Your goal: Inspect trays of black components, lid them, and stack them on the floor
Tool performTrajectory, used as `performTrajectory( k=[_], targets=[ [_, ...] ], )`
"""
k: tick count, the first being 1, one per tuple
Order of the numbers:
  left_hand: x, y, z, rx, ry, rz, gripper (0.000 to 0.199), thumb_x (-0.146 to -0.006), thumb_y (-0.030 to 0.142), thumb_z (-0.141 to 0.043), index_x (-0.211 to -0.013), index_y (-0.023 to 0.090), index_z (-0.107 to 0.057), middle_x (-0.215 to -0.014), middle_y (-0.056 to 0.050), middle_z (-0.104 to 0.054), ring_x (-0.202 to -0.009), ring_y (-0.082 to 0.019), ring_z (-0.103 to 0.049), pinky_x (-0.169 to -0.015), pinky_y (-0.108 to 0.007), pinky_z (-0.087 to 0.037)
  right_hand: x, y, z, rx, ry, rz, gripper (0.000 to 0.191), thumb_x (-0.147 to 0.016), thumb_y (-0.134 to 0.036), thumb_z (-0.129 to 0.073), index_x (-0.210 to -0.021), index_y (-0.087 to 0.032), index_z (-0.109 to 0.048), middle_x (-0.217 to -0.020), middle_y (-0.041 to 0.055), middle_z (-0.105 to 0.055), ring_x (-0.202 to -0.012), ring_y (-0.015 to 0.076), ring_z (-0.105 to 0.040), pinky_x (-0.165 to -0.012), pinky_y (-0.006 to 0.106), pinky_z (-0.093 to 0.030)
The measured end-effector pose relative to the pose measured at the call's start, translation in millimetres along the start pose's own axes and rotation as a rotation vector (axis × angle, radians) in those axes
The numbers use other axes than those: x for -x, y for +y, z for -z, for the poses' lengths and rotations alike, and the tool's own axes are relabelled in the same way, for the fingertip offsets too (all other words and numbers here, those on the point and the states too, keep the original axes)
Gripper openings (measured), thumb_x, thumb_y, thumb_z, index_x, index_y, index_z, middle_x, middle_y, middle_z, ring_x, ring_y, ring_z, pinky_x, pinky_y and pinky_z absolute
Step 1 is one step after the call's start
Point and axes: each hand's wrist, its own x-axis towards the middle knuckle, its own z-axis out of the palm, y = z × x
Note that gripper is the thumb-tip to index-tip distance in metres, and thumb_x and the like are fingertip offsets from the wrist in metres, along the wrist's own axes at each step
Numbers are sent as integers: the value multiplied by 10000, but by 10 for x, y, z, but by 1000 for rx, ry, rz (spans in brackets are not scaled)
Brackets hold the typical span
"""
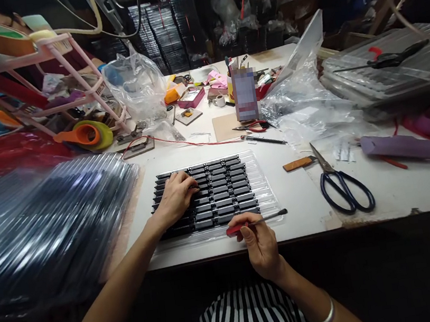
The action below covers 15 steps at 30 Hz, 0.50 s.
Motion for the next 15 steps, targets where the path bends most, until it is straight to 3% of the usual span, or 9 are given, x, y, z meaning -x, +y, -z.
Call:
performTrajectory(
  k=[3, 6, 10, 12, 15],
  targets=[
    [53, 39, 88, 66, 53, 26, 60, -837, 161, -544, -818, 190, -593, -957, -73, -612, -930, -234, -554, -834, -408, -439, -4, 2, 1, -17, 14, -2, 157, -975, -243, -403, -1068, -231, -529, -953, 31, -638, -643, 109, -585, -577, 275, -501],
    [291, 135, 320, 168, 136, 99, 129, -921, 210, -422, -979, 188, -535, -918, -57, -629, -823, -187, -617, -756, -350, -499, -15, 2, 1, -31, 37, -19, 154, -977, -247, -403, -1055, -230, -534, -946, 31, -633, -653, 112, -588, -576, 275, -501],
    [786, 345, 607, 335, 213, 173, 171, -859, 238, -584, -1029, 227, -571, -979, -24, -642, -888, -176, -631, -789, -306, -517, -21, -10, 9, -43, 31, -11, 157, -978, -242, -400, -1063, -234, -532, -953, 34, -628, -683, 118, -597, -568, 268, -502],
    [1014, 456, 605, 271, 161, 140, 202, -840, 196, -611, -1035, 245, -603, -995, -17, -642, -915, -171, -618, -806, -296, -513, -22, -29, 8, -43, 6, -1, 159, -977, -234, -400, -1062, -233, -534, -950, 34, -625, -677, 113, -591, -567, 263, -501],
    [1248, 582, 383, 204, 82, 21, 314, -864, 116, -549, -1147, 248, -580, -1030, -38, -627, -961, -171, -597, -826, -304, -517, -24, -75, -13, -30, -59, 7, 159, -973, -224, -409, -1062, -226, -541, -937, 33, -618, -654, 99, -576, -577, 254, -501]
  ],
)
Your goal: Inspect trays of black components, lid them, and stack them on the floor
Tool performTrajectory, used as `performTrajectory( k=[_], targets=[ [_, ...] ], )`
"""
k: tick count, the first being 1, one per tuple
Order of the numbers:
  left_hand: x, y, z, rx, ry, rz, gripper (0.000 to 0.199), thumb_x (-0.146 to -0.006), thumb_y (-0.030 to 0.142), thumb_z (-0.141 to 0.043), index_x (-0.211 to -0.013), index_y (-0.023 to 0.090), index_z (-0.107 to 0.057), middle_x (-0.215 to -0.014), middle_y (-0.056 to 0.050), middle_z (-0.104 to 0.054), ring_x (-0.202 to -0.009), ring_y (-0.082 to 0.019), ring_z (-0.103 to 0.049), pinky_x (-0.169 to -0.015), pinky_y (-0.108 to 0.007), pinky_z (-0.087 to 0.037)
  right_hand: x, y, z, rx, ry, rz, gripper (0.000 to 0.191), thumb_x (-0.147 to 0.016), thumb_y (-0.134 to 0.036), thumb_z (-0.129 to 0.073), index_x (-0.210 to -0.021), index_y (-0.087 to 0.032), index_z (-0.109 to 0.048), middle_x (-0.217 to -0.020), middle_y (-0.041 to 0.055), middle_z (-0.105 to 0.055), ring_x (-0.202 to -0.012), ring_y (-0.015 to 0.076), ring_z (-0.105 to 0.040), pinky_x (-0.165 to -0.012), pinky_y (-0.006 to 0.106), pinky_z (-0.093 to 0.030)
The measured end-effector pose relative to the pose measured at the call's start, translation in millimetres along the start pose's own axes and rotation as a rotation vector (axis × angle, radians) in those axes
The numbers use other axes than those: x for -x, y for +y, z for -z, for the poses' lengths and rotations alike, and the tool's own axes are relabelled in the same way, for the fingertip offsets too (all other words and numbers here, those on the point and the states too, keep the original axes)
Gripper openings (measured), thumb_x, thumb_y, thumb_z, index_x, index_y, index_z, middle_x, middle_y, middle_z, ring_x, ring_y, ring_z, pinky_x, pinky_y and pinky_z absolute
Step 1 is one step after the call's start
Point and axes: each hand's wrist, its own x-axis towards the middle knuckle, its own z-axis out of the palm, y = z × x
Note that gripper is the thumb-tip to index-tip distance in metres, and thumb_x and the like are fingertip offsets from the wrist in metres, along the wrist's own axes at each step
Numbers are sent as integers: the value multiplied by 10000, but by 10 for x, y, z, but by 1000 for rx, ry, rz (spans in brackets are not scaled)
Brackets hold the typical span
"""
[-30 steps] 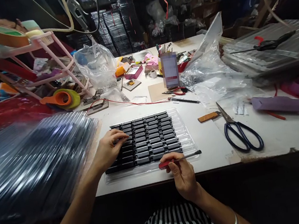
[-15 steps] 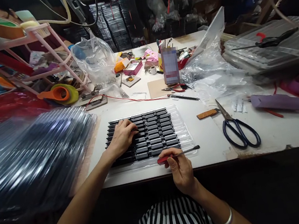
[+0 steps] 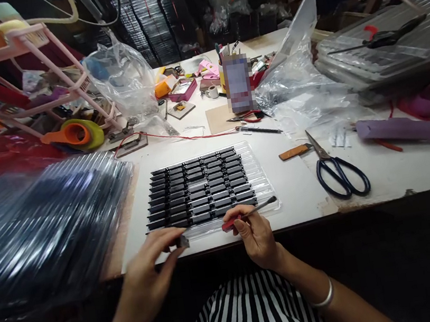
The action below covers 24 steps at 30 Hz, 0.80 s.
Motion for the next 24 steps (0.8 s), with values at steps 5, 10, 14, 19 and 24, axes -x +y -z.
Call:
performTrajectory(
  k=[5, 10, 14, 19, 24],
  targets=[
    [170, -23, -454, -26, 118, -47, 450, -865, 68, -528, -1281, 239, -513, -1105, -80, -578, -1027, -187, -566, -858, -339, -515, -37, -128, -61, -12, -128, 53, 178, -971, -219, -410, -1110, -211, -521, -973, 50, -605, -751, 117, -625, -624, 251, -528],
    [205, -37, -546, 132, 162, -20, 436, -848, 65, -564, -1238, 259, -544, -1091, -43, -649, -1008, -172, -610, -880, -321, -515, -158, -355, -58, 61, -251, 143, 183, -974, -217, -401, -1122, -196, -507, -948, 56, -611, -750, 120, -625, -649, 253, -543],
    [203, -4, -518, 206, 207, 69, 368, -834, 92, -591, -1166, 247, -607, -1035, -35, -688, -946, -179, -643, -820, -308, -537, -259, -546, -148, 8, -291, 260, 208, -979, -239, -381, -1166, -209, -468, -976, 80, -627, -880, 176, -633, -739, 335, -563],
    [203, 38, -500, 237, 219, 94, 276, -833, 99, -574, -1047, 237, -678, -975, -32, -713, -887, -193, -661, -782, -325, -544, -332, -604, -328, 3, -329, 462, 177, -966, -191, -395, -1130, -220, -455, -880, 59, -633, -819, 172, -632, -716, 323, -558],
    [167, 67, -417, 274, 189, 149, 288, -831, 126, -607, -1088, 245, -660, -1015, -28, -700, -952, -185, -649, -858, -330, -527, -256, -517, -127, -78, -104, 318, 192, -978, -219, -370, -1150, -214, -455, -984, 86, -623, -858, 177, -623, -627, 301, -543]
  ],
)
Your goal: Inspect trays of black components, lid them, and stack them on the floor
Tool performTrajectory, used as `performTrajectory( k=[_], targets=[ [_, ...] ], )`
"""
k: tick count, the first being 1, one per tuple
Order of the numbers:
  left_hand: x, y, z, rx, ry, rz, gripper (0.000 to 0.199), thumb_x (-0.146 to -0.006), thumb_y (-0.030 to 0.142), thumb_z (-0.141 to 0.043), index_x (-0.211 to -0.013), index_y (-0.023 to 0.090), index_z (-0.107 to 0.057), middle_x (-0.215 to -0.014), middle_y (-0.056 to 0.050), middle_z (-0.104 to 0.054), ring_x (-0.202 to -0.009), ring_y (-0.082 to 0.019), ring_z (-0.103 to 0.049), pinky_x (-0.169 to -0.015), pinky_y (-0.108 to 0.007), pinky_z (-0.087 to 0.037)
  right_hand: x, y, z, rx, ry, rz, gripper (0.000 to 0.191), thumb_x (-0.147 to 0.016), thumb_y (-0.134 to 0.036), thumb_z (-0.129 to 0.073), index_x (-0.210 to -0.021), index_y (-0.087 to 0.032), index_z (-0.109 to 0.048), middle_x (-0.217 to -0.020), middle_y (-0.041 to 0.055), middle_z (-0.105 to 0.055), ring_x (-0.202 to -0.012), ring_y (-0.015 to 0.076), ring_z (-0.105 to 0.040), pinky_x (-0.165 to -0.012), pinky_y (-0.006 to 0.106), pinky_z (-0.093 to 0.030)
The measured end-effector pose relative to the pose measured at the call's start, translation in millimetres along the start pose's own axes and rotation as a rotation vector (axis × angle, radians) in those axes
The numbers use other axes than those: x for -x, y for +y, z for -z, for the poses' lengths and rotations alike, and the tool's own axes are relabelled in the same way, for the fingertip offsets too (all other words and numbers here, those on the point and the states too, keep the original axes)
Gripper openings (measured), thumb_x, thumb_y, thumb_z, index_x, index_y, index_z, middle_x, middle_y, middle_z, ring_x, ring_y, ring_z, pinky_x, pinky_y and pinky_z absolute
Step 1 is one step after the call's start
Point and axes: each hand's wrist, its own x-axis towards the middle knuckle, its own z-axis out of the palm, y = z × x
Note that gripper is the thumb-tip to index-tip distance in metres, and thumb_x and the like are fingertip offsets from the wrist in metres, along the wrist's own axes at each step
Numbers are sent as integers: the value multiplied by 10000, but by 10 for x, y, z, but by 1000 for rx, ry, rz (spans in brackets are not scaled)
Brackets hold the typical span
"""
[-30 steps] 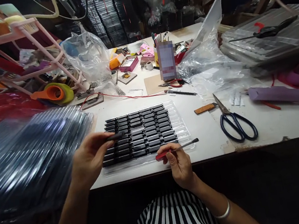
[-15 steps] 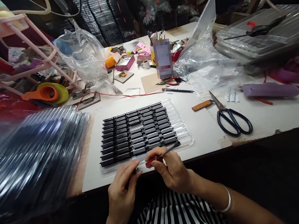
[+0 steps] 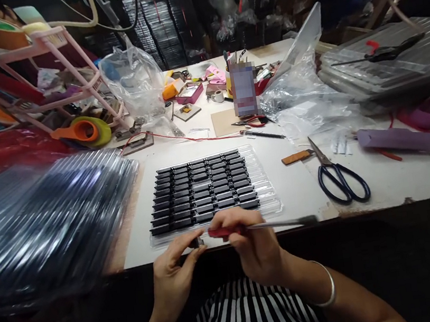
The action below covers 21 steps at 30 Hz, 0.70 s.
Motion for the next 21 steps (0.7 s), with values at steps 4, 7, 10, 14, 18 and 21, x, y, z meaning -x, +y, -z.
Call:
performTrajectory(
  k=[4, 7, 10, 14, 18, 21],
  targets=[
    [-368, -13, 74, 70, 197, -2, 186, -808, 199, -651, -993, 211, -639, -1059, -50, -644, -999, -197, -624, -874, -340, -521, 234, 175, 129, 11, 91, -83, 177, -981, -215, -365, -1129, -232, -460, -981, 67, -619, -796, 154, -620, -579, 273, -527],
    [-824, -111, 62, -75, 214, 11, 149, -832, 289, -616, -935, 182, -596, -896, -35, -640, -830, -171, -644, -764, -314, -535, 395, 358, 120, 76, 61, -167, 171, -978, -220, -372, -1119, -232, -468, -976, 64, -614, -738, 139, -614, -569, 266, -529],
    [-1212, -223, -15, -205, 117, 9, 137, -824, 319, -613, -841, 184, -601, -765, -16, -643, -709, -169, -615, -707, -324, -505, 476, 466, 102, 159, 42, -172, 175, -974, -228, -383, -1117, -223, -483, -959, 61, -619, -665, 118, -585, -568, 263, -525],
    [-1417, -321, -126, -349, 10, -21, 107, -766, 288, -660, -714, 197, -639, -757, -37, -653, -766, -219, -581, -775, -393, -455, 493, 482, 110, 174, 60, -201, 175, -971, -232, -386, -1111, -218, -490, -952, 60, -623, -646, 118, -576, -571, 274, -522],
    [-1369, -375, -77, -442, 3, -34, 133, -823, 261, -571, -818, 201, -689, -953, -87, -668, -941, -272, -546, -878, -463, -402, 493, 476, 122, 139, 76, -204, 178, -972, -229, -385, -1118, -224, -486, -963, 60, -625, -660, 122, -589, -563, 268, -525],
    [-1264, -395, 99, -470, 27, -32, 223, -878, 247, -480, -936, 189, -687, -999, -97, -655, -981, -270, -536, -897, -462, -403, 497, 475, 126, 119, 82, -210, 175, -973, -223, -383, -1117, -229, -483, -970, 56, -629, -651, 117, -589, -559, 264, -526]
  ],
)
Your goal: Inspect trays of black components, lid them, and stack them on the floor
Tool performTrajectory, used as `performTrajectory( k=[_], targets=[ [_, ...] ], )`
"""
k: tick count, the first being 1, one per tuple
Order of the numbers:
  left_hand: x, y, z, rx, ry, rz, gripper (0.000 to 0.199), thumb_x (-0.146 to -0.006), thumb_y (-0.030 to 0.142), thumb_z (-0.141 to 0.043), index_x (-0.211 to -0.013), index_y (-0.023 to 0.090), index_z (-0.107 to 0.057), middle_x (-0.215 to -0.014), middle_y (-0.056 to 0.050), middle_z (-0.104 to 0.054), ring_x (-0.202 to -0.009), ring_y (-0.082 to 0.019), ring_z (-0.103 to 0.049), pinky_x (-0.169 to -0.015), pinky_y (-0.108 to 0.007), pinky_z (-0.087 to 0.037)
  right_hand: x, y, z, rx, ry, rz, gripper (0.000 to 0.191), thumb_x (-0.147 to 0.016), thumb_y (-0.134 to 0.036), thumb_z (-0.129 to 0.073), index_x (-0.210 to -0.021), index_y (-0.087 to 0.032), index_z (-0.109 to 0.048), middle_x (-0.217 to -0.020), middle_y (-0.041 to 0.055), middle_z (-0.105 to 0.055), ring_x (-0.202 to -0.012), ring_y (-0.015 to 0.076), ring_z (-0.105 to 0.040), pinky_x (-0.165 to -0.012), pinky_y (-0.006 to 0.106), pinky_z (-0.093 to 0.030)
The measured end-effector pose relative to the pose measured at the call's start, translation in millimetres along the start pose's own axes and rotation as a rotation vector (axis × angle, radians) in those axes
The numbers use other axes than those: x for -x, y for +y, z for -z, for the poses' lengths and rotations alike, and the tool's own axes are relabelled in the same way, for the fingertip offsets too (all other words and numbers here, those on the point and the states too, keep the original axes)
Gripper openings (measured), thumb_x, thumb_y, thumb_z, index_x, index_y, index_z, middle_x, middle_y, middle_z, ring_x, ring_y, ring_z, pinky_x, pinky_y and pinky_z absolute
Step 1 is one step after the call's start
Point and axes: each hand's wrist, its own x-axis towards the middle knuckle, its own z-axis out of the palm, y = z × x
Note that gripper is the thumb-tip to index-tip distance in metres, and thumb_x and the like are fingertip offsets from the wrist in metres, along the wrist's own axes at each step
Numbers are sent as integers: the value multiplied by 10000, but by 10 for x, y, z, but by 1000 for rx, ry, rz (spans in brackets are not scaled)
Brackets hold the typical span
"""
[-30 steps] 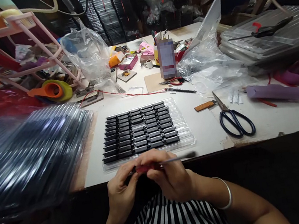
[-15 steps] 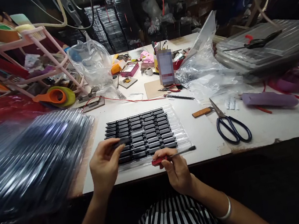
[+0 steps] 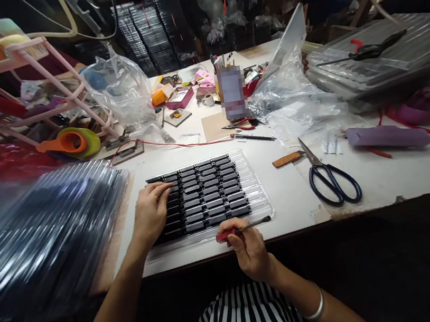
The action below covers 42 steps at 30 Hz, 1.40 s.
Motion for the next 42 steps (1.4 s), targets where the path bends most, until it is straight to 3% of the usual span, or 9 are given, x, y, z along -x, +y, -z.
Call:
performTrajectory(
  k=[5, 8, 16, 20, 26, 30, 33, 37, 42],
  targets=[
    [278, -136, 299, -8, 29, 9, 226, -900, 256, -470, -961, 178, -674, -971, -81, -639, -958, -237, -557, -883, -413, -435, 15, -8, 9, 24, 7, -11, 177, -969, -224, -393, -1118, -223, -487, -965, 56, -635, -635, 115, -587, -551, 265, -529],
    [485, -100, 360, 27, 29, -44, 158, -887, 230, -517, -900, 194, -669, -922, -59, -623, -908, -212, -564, -843, -381, -451, 24, -10, 7, 19, 11, -18, 180, -968, -221, -395, -1125, -228, -483, -975, 57, -632, -683, 128, -614, -550, 260, -538],
    [719, 210, 76, -135, -161, -260, 90, -845, 188, -583, -915, 198, -638, -933, -73, -587, -931, -244, -517, -799, -409, -438, 28, -22, -13, 72, 7, -38, 178, -966, -230, -402, -1118, -225, -494, -956, 48, -639, -654, 119, -605, -565, 258, -544],
    [700, 251, 85, -102, -136, -249, 79, -867, 173, -523, -883, 194, -597, -975, -86, -611, -940, -250, -541, -795, -415, -452, -4, -41, -13, 65, 17, -37, 161, -962, -241, -408, -1081, -223, -515, -943, 42, -633, -625, 109, -590, -561, 252, -534],
    [898, 357, 284, 381, -261, 9, 179, -869, 210, -561, -1045, 245, -560, -950, -10, -668, -869, -169, -648, -764, -295, -528, -116, -194, -63, 44, -143, -16, 381, -946, -209, -414, -1327, -207, -407, -826, 11, -615, -629, 109, -605, -589, 240, -528],
    [1005, 409, 273, 762, -122, 310, 224, -807, 240, -662, -1020, 235, -594, -1016, -28, -676, -996, -202, -637, -879, -331, -514, -94, -285, -193, 137, -255, 113, 416, -908, -173, -457, -1322, -161, -429, -777, 24, -608, -613, 129, -578, -592, 257, -505],
    [1038, 414, 246, 974, -155, 486, 279, -854, 311, -605, -1120, 228, -587, -993, -45, -682, -956, -212, -652, -881, -365, -510, -78, -335, -231, 164, -279, 137, 332, -905, -192, -457, -1233, -159, -499, -765, 35, -613, -631, 148, -570, -601, 270, -503],
    [1119, 440, 218, 897, -249, 553, 333, -898, 366, -533, -1206, 242, -568, -968, -28, -653, -759, -130, -604, -742, -273, -503, -145, -416, -144, 234, -224, 18, 206, -930, -181, -407, -1058, -189, -568, -834, 51, -608, -776, 173, -568, -715, 317, -496],
    [1225, 527, 170, 720, -245, 420, 212, -927, 363, -476, -925, 212, -626, -737, 12, -558, -661, -114, -506, -640, -234, -441, -172, -414, -99, 206, -261, -16, 131, -925, -180, -471, -1010, -199, -569, -802, 30, -574, -701, 142, -544, -633, 266, -482]
  ],
)
